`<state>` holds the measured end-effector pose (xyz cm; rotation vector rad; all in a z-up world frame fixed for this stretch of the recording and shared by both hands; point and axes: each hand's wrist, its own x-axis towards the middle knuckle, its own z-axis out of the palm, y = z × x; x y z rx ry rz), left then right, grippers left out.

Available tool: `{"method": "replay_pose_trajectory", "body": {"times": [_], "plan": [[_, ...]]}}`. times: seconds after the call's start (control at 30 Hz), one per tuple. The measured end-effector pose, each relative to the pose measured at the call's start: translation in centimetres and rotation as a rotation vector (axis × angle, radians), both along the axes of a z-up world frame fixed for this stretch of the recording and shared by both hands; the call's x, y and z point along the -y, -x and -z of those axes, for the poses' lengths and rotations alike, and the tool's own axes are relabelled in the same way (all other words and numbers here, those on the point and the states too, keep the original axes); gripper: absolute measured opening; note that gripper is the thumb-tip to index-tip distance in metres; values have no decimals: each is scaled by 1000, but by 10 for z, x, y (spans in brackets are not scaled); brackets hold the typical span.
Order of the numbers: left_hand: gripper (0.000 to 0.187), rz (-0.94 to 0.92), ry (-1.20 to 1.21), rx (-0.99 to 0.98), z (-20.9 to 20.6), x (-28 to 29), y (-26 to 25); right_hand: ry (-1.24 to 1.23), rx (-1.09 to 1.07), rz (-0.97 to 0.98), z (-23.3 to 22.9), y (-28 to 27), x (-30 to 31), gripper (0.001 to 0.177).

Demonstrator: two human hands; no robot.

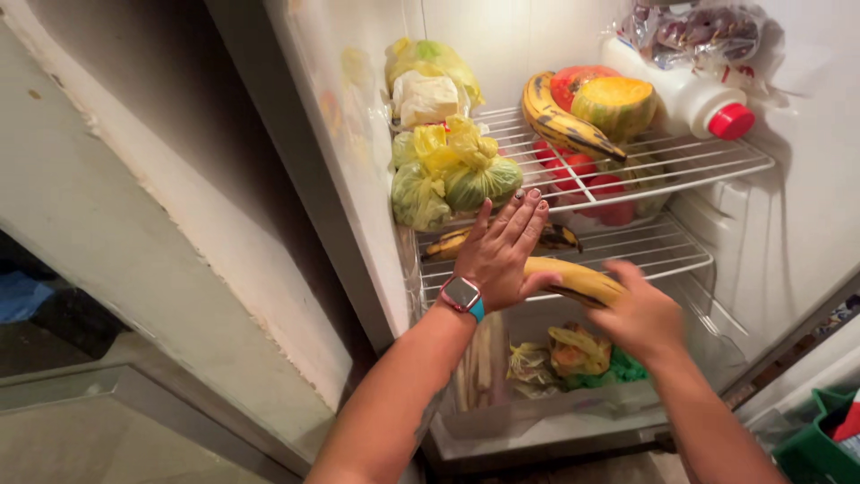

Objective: The person cuts open a large plastic bag of smaller milk packets with a knife, removes the packets, and then places a banana, a package of meat, and other bagged food items into the refrigerator shelves and lower bin by hand.

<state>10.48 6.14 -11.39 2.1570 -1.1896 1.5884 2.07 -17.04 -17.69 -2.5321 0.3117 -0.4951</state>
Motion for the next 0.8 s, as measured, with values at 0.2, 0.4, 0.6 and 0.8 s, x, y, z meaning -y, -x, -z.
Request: {"method": "replay_pose_trajectory", "body": {"times": [0.2,0.4,0.6,0.8], "plan": [[96,73,-15,-200,-8,-5,7,-1024,427,200,56,67,29,38],[80,-188,-214,-39,3,-6,-1,-1025,761,-110,-22,64,8,50],[68,-152,-198,-1,-2,-8,3,-1018,707,-340,-106,25,-39,42],[68,-46,-27,71,8,1,-6,30,899,-272,-148,-96,-49,72]]}}
